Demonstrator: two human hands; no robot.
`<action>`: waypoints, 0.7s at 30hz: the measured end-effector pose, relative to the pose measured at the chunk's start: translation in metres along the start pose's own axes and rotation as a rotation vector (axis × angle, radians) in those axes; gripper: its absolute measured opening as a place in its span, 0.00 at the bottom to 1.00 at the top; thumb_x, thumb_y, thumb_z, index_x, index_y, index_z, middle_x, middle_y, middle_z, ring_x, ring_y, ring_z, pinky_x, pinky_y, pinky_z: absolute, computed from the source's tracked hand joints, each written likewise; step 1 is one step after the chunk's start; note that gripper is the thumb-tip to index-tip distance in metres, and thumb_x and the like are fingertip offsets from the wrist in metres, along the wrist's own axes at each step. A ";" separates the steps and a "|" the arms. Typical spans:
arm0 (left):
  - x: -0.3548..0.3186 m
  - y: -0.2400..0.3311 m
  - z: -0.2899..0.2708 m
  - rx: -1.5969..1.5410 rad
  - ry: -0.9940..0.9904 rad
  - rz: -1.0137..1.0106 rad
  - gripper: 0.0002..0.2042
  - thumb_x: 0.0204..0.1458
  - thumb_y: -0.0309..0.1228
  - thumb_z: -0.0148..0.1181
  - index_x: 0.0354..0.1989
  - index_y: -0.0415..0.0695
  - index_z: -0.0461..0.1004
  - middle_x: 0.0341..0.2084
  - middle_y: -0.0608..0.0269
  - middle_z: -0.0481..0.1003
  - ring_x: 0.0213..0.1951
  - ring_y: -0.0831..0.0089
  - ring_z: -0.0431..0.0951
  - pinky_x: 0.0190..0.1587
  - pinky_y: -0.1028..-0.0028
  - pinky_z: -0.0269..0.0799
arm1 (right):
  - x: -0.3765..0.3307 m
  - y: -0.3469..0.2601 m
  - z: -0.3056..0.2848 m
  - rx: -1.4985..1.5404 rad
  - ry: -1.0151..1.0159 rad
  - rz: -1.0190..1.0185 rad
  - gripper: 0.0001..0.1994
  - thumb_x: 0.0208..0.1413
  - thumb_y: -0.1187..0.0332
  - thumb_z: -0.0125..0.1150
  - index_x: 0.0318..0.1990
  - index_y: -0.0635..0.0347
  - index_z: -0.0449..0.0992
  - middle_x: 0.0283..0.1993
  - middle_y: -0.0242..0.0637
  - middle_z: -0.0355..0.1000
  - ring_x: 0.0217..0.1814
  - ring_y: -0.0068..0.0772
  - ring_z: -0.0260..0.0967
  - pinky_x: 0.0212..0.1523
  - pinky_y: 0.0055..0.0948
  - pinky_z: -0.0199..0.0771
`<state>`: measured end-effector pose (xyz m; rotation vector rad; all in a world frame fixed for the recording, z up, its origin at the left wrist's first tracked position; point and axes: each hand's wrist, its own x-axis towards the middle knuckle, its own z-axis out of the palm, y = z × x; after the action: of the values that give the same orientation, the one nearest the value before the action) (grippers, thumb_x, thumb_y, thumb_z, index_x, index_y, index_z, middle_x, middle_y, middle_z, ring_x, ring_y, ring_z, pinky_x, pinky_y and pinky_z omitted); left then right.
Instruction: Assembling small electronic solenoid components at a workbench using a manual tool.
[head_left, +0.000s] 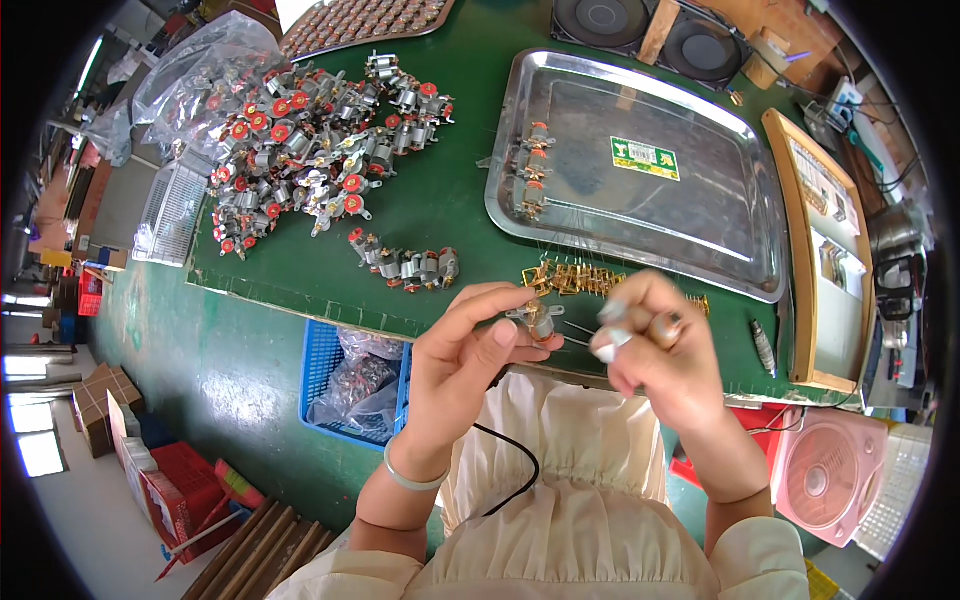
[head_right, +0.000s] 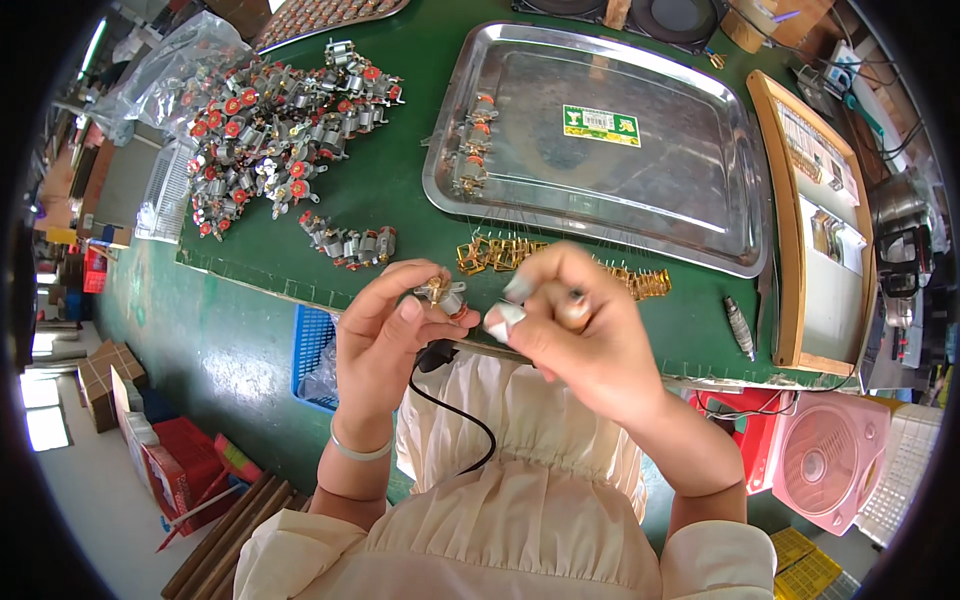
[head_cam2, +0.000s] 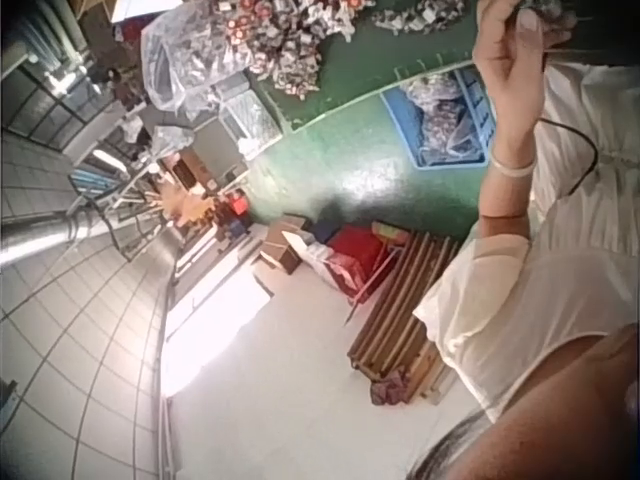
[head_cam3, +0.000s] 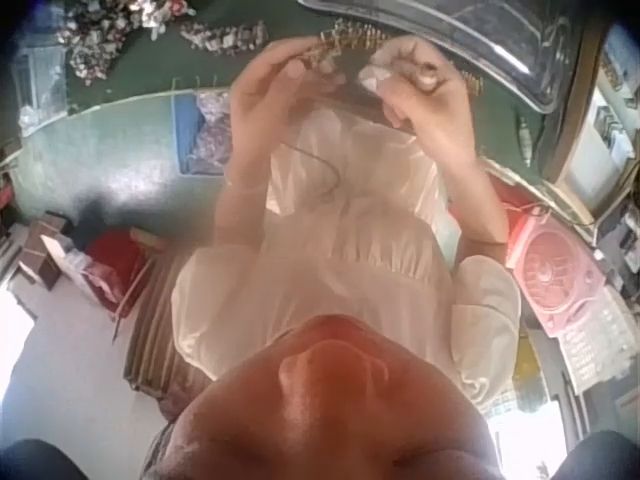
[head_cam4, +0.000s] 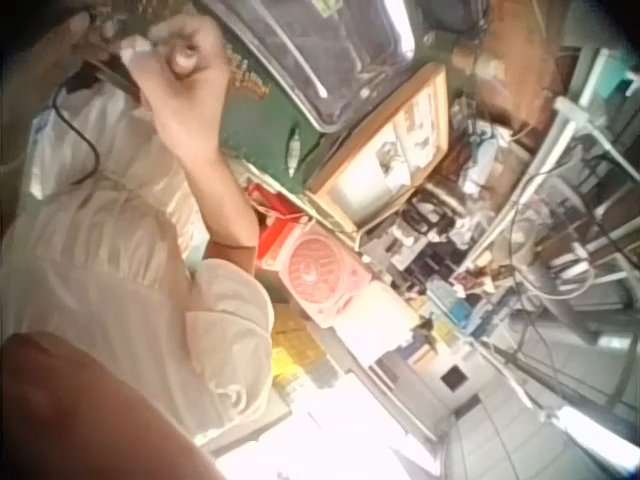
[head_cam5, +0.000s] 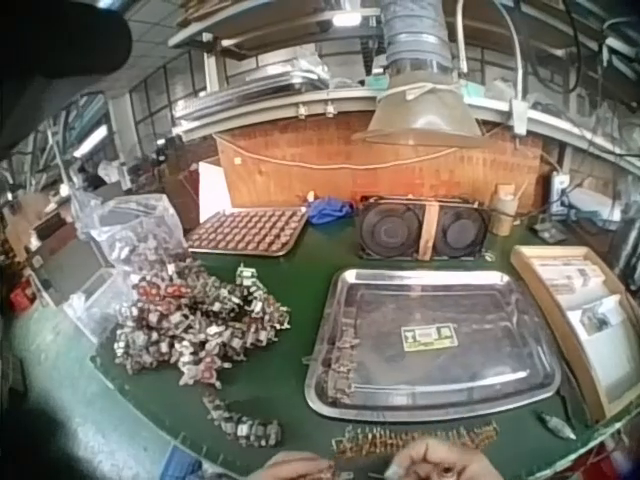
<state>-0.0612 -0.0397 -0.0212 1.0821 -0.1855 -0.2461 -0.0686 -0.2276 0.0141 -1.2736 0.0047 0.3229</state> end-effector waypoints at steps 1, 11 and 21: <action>0.000 0.000 0.001 -0.017 0.020 -0.026 0.13 0.56 0.28 0.45 0.47 0.34 0.65 0.45 0.52 0.66 0.36 0.66 0.76 0.38 0.72 0.75 | 0.000 0.005 0.000 0.031 -0.019 0.024 0.10 0.47 0.78 0.56 0.38 0.65 0.64 0.22 0.25 0.62 0.16 0.11 0.55 0.15 0.13 0.54; 0.002 0.005 0.008 -0.179 -0.006 -0.118 0.13 0.56 0.29 0.46 0.47 0.36 0.67 0.32 0.55 0.74 0.32 0.64 0.78 0.31 0.73 0.76 | 0.010 0.016 0.017 0.315 0.105 -0.056 0.09 0.50 0.76 0.53 0.40 0.68 0.68 0.21 0.27 0.64 0.16 0.12 0.55 0.14 0.16 0.58; 0.003 0.005 0.011 -0.184 -0.030 -0.145 0.13 0.56 0.29 0.46 0.47 0.36 0.66 0.32 0.55 0.74 0.31 0.65 0.78 0.31 0.73 0.76 | 0.007 0.020 0.017 0.271 0.128 -0.099 0.06 0.51 0.75 0.54 0.36 0.68 0.69 0.20 0.27 0.64 0.15 0.12 0.54 0.14 0.17 0.58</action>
<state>-0.0607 -0.0474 -0.0118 0.9107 -0.1085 -0.4024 -0.0697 -0.2050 -0.0014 -1.0200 0.0912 0.1494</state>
